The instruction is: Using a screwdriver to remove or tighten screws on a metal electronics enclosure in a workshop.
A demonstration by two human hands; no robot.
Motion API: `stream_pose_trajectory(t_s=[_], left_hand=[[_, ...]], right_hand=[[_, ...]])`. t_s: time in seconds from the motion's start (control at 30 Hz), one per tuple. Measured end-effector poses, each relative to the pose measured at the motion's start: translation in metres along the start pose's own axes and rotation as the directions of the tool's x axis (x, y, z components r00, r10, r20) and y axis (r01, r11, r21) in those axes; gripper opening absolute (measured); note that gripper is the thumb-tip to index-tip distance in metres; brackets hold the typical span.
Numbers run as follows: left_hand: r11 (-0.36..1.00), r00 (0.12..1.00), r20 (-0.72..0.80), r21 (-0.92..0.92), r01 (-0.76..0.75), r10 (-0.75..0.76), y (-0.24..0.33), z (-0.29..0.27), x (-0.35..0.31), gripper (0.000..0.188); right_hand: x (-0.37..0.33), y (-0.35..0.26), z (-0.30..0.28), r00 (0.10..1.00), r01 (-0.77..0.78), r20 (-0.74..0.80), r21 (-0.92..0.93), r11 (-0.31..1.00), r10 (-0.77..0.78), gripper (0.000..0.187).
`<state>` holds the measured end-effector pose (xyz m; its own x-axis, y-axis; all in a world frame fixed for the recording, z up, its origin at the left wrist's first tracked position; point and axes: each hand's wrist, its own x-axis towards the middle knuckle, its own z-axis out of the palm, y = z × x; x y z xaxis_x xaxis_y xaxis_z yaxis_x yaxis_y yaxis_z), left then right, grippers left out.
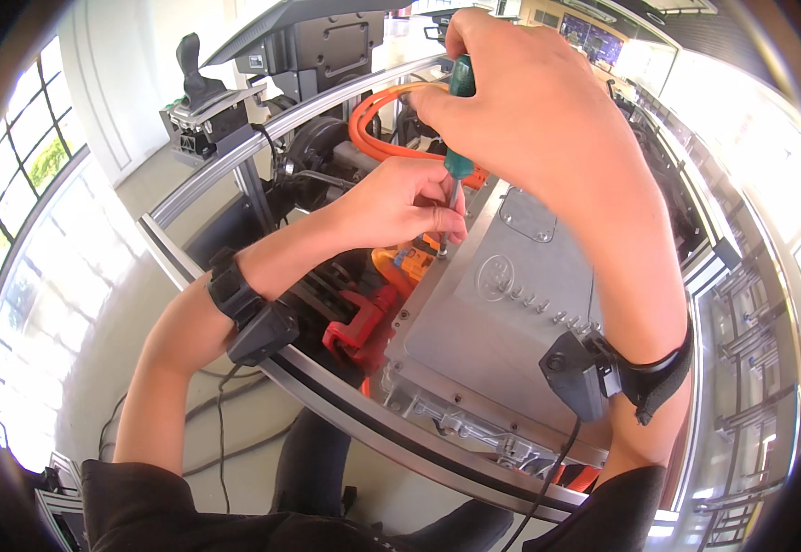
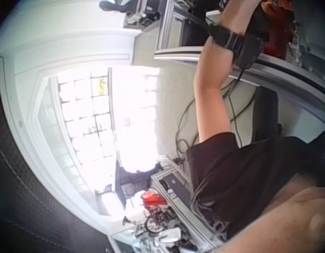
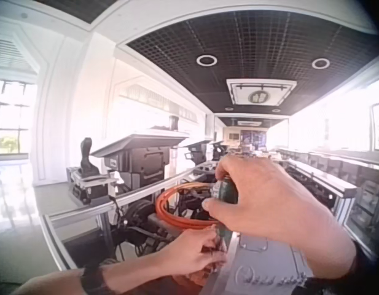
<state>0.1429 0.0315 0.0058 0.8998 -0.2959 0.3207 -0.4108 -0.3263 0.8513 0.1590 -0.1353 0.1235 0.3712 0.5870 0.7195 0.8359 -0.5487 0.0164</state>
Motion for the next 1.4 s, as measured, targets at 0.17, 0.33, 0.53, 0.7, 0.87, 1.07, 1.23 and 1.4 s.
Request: stream_pose_trajectory(t_s=[0.17,0.33,0.53,0.7,0.87,1.07,1.23,1.4], left_hand=[[0.914,0.997,0.071,0.406,-0.007,-0.024,0.001,-0.005,-0.003,0.018],[0.868,0.971,0.238,0.486,-0.100,-0.021,-0.008,-0.003,-0.002,0.017],[0.935,0.995,0.062,0.341,-0.095,0.078,-0.010,0.000,0.000,0.011],[0.992,0.998,0.051,-0.125,-0.016,0.023,-0.005,0.000,0.001,0.012],[0.978,0.999,0.026,-0.209,-0.017,0.023,-0.003,-0.009,0.003,0.011],[0.999,0.994,0.092,0.003,0.054,-0.054,-0.008,-0.006,0.003,0.012],[0.959,0.980,0.131,0.223,-0.173,0.146,-0.008,0.005,0.000,0.015],[0.870,0.929,0.207,0.334,-0.362,0.307,-0.005,0.025,-0.002,0.014]], right_hand=[[-0.002,0.006,0.006,0.999,0.038,0.029,-0.064,0.997,-0.036,0.027],[0.000,0.010,0.005,0.998,0.061,0.030,-0.114,0.992,-0.058,0.026],[0.001,-0.042,-0.004,0.908,0.061,-0.394,-0.217,0.974,-0.144,0.018],[-0.004,-0.046,-0.026,0.884,0.097,-0.460,0.005,0.995,-0.083,0.012],[0.007,-0.019,-0.026,0.669,0.302,-0.680,-0.120,0.946,-0.300,0.009],[0.014,-0.009,-0.034,0.573,0.282,-0.787,-0.072,0.957,-0.228,0.003],[0.015,-0.010,-0.040,0.457,0.380,-0.819,-0.174,0.908,-0.348,0.003],[0.002,-0.020,-0.043,0.510,0.298,-0.700,-0.402,0.866,-0.501,0.003]])
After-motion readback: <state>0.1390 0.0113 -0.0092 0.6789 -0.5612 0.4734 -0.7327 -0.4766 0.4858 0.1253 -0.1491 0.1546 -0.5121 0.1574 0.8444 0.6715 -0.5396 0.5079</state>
